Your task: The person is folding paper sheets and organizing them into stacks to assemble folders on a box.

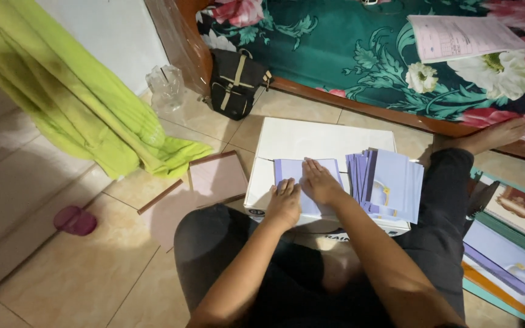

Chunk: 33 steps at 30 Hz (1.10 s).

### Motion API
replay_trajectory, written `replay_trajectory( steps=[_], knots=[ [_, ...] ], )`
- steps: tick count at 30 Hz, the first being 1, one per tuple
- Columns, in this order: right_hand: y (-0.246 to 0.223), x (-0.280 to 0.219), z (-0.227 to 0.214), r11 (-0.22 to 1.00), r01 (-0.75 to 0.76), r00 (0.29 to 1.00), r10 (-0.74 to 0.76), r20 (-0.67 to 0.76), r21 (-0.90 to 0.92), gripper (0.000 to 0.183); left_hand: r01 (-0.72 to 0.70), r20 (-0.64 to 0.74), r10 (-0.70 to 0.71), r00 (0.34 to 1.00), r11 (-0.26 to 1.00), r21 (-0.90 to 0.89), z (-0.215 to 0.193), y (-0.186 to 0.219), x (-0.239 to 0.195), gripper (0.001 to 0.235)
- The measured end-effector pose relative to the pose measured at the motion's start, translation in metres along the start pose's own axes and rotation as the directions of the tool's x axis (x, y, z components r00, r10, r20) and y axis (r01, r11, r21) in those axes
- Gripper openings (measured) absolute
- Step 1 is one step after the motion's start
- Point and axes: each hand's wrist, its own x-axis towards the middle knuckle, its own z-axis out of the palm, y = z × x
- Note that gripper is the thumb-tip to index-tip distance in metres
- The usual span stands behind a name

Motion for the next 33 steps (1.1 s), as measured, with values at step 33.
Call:
replay_trajectory(
  steps=[33],
  knots=[
    [-0.004, -0.172, -0.044, 0.77, 0.144, 0.978, -0.014, -0.21, 0.621, 0.037, -0.255, 0.38, 0.227, 0.897, 0.967, 0.025, -0.067, 0.029, -0.014, 0.078]
  ],
)
